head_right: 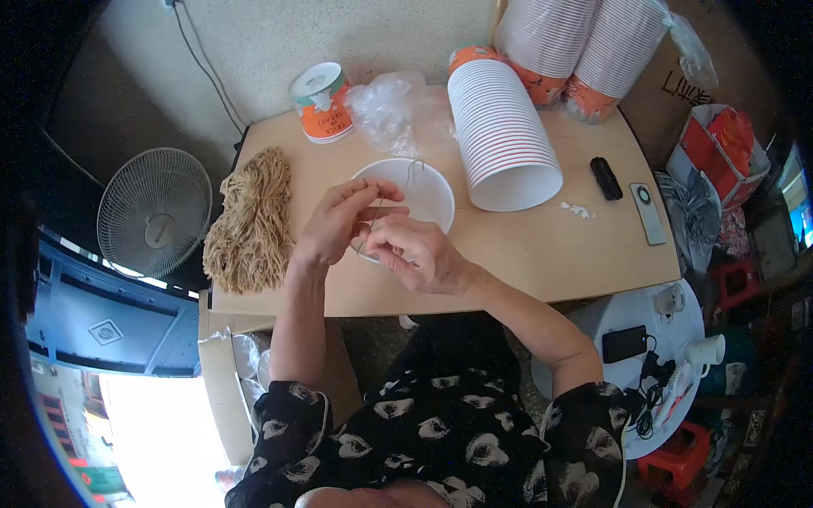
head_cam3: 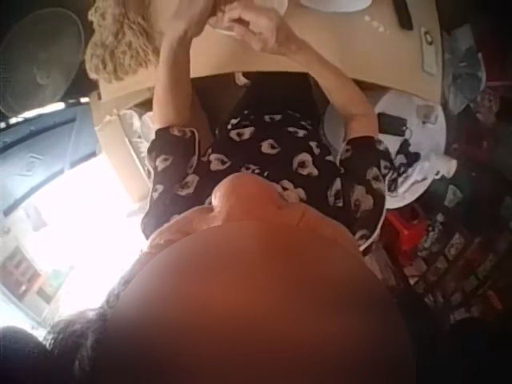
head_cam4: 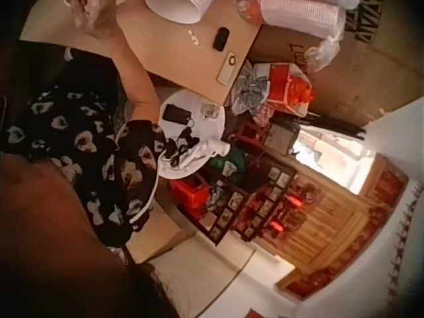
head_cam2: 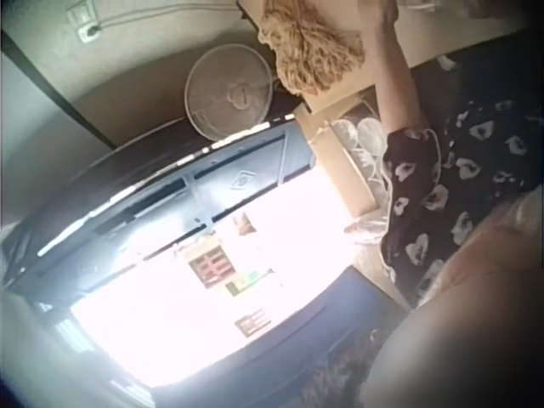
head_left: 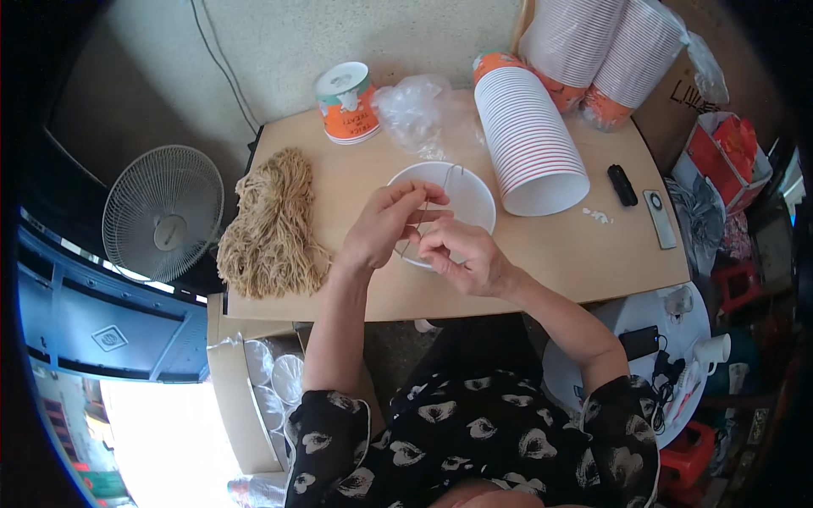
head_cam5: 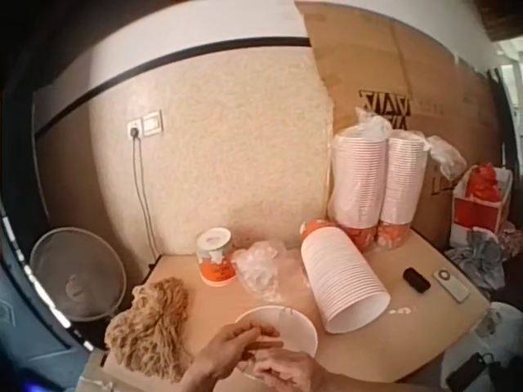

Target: Attach string handles to small paper buckets at a workstation.

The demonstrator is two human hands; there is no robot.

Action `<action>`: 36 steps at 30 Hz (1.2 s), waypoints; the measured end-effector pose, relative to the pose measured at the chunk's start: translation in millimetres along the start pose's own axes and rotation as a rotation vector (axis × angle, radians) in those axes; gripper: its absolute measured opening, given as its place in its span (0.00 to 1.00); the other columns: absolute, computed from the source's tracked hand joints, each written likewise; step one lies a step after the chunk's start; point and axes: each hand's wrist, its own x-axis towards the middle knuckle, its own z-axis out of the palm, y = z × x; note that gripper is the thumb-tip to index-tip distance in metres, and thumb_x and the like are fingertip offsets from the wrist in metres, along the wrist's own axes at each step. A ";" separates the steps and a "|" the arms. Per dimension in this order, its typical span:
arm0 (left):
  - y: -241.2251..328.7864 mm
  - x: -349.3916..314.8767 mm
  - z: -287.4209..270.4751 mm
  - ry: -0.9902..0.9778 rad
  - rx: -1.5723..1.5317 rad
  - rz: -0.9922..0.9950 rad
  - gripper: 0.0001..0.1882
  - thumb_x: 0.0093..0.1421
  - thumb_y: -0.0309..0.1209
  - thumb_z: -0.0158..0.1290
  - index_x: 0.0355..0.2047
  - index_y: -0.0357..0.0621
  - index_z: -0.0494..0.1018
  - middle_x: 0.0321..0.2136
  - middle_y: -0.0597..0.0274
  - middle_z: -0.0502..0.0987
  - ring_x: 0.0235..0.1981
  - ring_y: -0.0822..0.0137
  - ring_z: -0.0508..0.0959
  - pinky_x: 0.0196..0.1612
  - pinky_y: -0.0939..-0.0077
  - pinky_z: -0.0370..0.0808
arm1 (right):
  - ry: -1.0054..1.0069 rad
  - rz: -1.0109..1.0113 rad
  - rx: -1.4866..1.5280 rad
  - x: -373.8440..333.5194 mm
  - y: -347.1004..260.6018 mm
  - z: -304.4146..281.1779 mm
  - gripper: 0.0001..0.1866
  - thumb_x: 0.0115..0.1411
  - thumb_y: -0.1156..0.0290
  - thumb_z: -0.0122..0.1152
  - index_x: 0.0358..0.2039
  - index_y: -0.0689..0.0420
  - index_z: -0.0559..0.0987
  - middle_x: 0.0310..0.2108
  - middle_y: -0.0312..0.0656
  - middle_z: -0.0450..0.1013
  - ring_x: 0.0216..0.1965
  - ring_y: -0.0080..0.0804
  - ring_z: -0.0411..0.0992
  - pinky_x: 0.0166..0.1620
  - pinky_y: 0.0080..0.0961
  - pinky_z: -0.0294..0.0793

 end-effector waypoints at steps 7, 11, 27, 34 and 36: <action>-4.7 -8.9 -0.4 -0.110 0.193 -0.001 0.13 0.67 0.29 0.52 0.51 0.41 0.73 0.34 0.72 0.77 0.25 0.86 0.68 0.23 0.91 0.61 | 0.144 -0.093 0.099 16.6 -19.7 -19.7 0.02 0.64 0.79 0.59 0.36 0.64 0.76 0.32 0.44 0.74 0.33 0.33 0.74 0.39 0.27 0.73; 12.4 -22.2 4.9 -0.198 0.128 -0.011 0.15 0.65 0.29 0.55 0.51 0.41 0.73 0.35 0.72 0.79 0.24 0.89 0.67 0.21 0.93 0.59 | 0.214 -0.172 -0.202 38.5 -56.5 -31.7 0.04 0.62 0.80 0.60 0.37 0.64 0.76 0.33 0.45 0.75 0.31 0.35 0.74 0.36 0.27 0.74; -4.4 -47.3 18.5 -0.366 0.029 -0.027 0.09 0.66 0.20 0.49 0.45 0.35 0.74 0.31 0.63 0.80 0.26 0.79 0.79 0.22 0.90 0.70 | 0.189 -0.067 -0.282 -67.2 -118.3 4.3 0.08 0.60 0.75 0.60 0.39 0.64 0.75 0.37 0.52 0.77 0.35 0.40 0.75 0.40 0.31 0.74; -13.5 -45.9 39.6 -0.296 0.008 0.112 0.09 0.61 0.16 0.51 0.40 0.38 0.75 0.27 0.62 0.79 0.22 0.75 0.78 0.24 0.82 0.73 | 0.123 0.077 -0.215 -89.2 -83.8 -39.3 0.08 0.63 0.73 0.57 0.41 0.64 0.74 0.39 0.55 0.77 0.37 0.42 0.76 0.44 0.34 0.75; -12.4 -37.9 27.6 -0.318 0.044 0.202 0.07 0.60 0.20 0.54 0.40 0.36 0.75 0.23 0.61 0.78 0.21 0.74 0.79 0.23 0.80 0.74 | 0.151 0.088 -0.188 -61.7 -15.9 -17.8 0.09 0.64 0.73 0.56 0.41 0.64 0.73 0.39 0.55 0.77 0.37 0.43 0.76 0.45 0.35 0.75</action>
